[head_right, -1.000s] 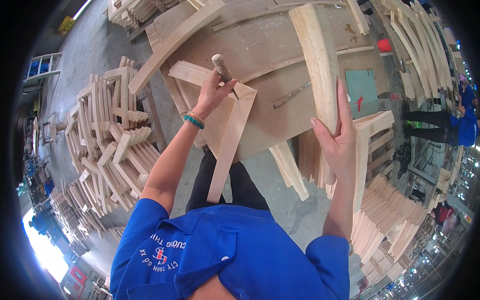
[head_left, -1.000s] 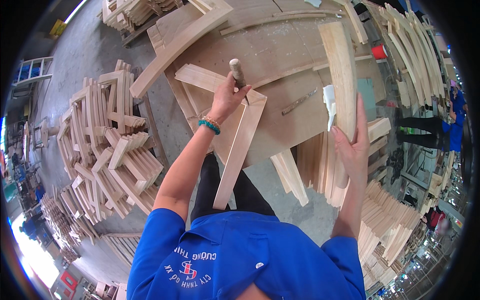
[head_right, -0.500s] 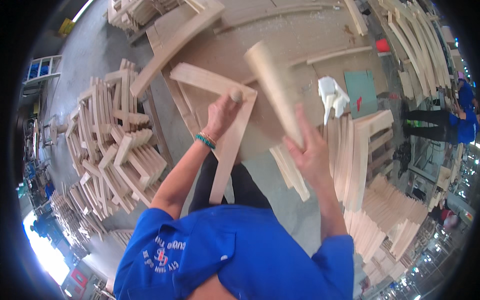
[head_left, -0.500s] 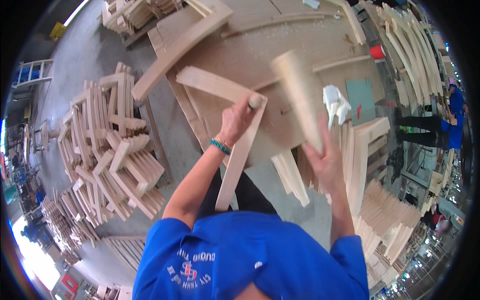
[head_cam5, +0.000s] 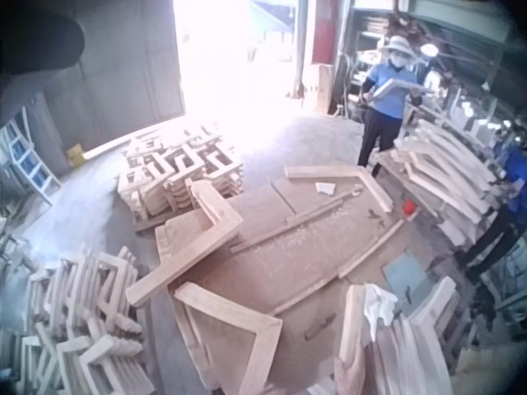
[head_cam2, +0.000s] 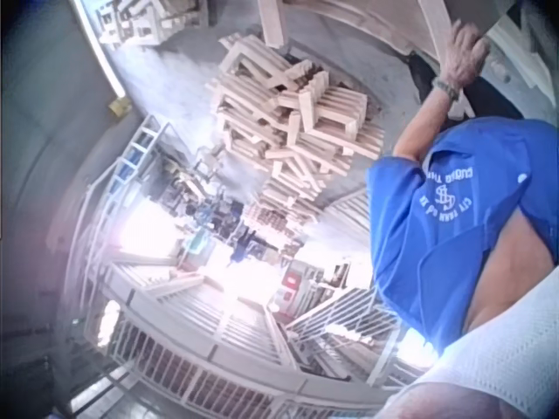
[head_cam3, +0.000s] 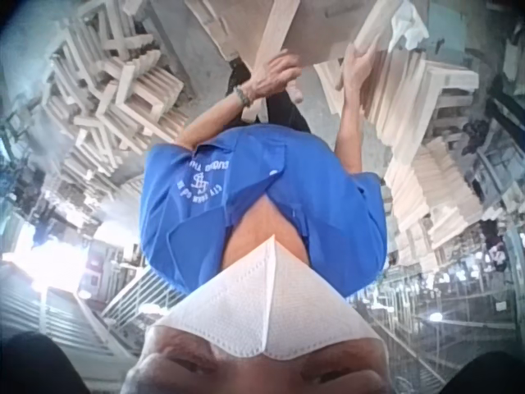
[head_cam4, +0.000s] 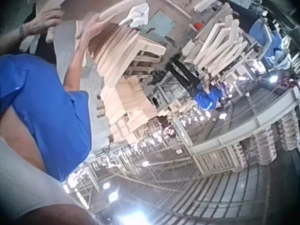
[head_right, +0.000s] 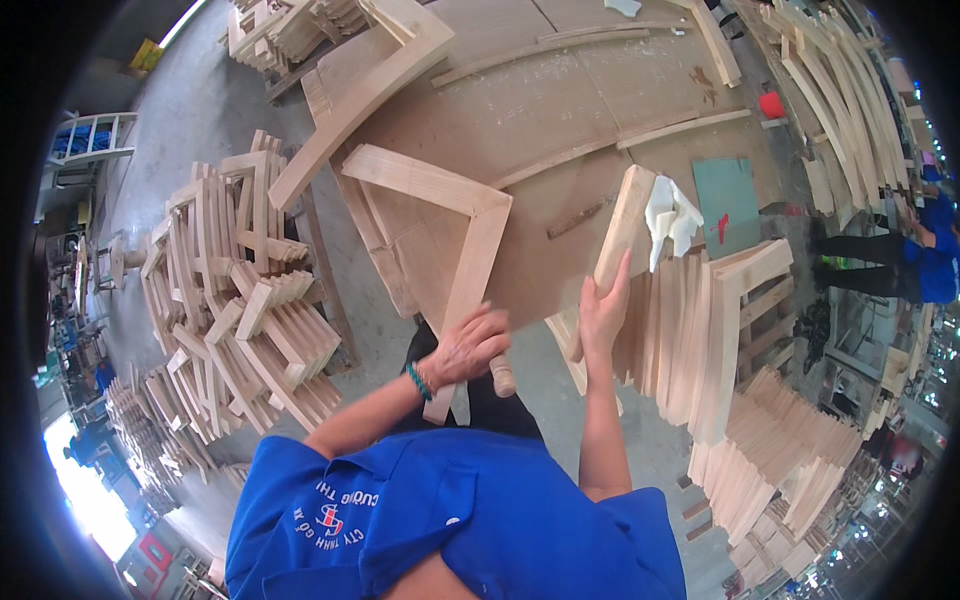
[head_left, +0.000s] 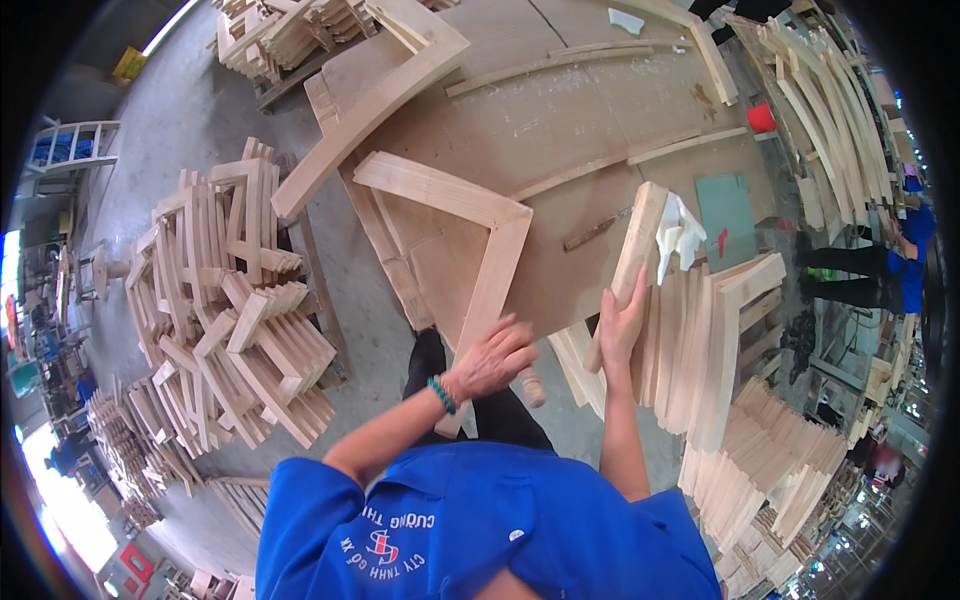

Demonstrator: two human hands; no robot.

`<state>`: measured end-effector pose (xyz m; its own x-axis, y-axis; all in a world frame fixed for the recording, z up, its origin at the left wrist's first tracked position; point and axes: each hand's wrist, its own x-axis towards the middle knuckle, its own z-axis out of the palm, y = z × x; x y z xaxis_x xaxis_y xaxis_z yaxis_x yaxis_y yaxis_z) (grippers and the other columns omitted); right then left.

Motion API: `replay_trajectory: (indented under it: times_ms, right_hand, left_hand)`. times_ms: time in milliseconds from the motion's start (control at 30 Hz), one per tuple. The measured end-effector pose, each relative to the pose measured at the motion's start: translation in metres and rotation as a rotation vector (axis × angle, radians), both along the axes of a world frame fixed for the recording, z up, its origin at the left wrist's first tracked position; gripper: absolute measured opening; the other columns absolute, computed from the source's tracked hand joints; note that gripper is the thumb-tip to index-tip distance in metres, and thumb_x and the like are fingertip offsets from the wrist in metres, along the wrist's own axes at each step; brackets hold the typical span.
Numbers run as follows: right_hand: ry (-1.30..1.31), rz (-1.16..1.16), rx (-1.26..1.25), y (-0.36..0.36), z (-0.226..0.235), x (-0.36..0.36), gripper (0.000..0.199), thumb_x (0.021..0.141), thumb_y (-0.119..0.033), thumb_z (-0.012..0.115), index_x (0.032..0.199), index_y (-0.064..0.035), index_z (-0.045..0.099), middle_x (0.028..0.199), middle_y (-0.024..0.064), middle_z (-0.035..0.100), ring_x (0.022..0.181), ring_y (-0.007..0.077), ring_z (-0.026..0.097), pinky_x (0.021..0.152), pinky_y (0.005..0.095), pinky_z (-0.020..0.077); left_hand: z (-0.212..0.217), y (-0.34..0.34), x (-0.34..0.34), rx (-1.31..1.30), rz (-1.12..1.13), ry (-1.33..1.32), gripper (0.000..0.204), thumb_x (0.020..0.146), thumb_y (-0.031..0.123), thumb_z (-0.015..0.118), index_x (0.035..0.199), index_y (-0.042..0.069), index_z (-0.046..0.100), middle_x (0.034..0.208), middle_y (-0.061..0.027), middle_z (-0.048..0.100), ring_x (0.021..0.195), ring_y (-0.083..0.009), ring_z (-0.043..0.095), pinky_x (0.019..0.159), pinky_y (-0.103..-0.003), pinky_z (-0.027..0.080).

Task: The person assembles wooden frames by joining two L-shaped pieces together using a small cylindrical dowel. They repeatedly pick up frame pieces, insert the dowel into the corner joint, and place the assembled frame onto a growing stack.

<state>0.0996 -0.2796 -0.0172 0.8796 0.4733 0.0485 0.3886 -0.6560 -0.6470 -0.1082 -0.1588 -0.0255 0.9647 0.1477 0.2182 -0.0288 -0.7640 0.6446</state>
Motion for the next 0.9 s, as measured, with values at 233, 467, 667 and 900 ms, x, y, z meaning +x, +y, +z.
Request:
replay_trajectory:
  times_ms: [233,467,667,900]
  right_hand:
    - [-0.054,-0.162,-0.149,0.042,-0.04,0.066,0.081,0.082,-0.018,0.066,0.149,-0.0116,0.021,0.145,0.0265,0.027,0.13,0.042,0.037,0.1,0.047,0.0401]
    - [-0.154,0.234,-0.098,0.061,-0.036,-0.003,0.074,0.08,-0.017,0.068,0.143,-0.0044,0.031,0.133,0.026,0.043,0.117,0.04,0.048,0.095,0.0457,0.0445]
    - [0.893,0.037,0.324,0.067,-0.061,-0.084,0.075,0.078,-0.023,0.077,0.135,0.0031,0.036,0.109,0.0139,0.061,0.09,0.0209,0.063,0.078,0.0347,0.0534]
    - [1.324,-0.013,0.541,0.065,0.004,-0.101,0.063,0.08,-0.012,0.073,0.131,-0.004,0.038,0.112,0.0093,0.059,0.098,0.0184,0.062,0.08,0.0368,0.0554]
  left_hand:
    - [0.007,-0.02,-0.075,-0.384,0.855,0.561,0.058,0.067,0.041,0.082,0.109,0.012,0.054,0.081,-0.0097,0.068,0.073,-0.0301,0.067,0.063,-0.041,0.052]
    - [-0.011,-0.031,-0.108,-0.497,0.689,0.848,0.08,0.065,0.057,0.076,0.128,0.015,0.049,0.099,-0.0137,0.069,0.092,-0.0333,0.067,0.076,-0.042,0.052]
    - [0.008,-0.032,-0.102,-0.484,0.526,0.654,0.062,0.072,0.05,0.073,0.119,0.015,0.055,0.099,-0.0116,0.067,0.091,-0.0316,0.066,0.075,-0.041,0.051]
    - [0.044,-0.018,-0.133,-0.521,0.452,0.801,0.066,0.073,0.049,0.073,0.125,0.017,0.049,0.105,-0.011,0.064,0.096,-0.0308,0.064,0.075,-0.041,0.051]
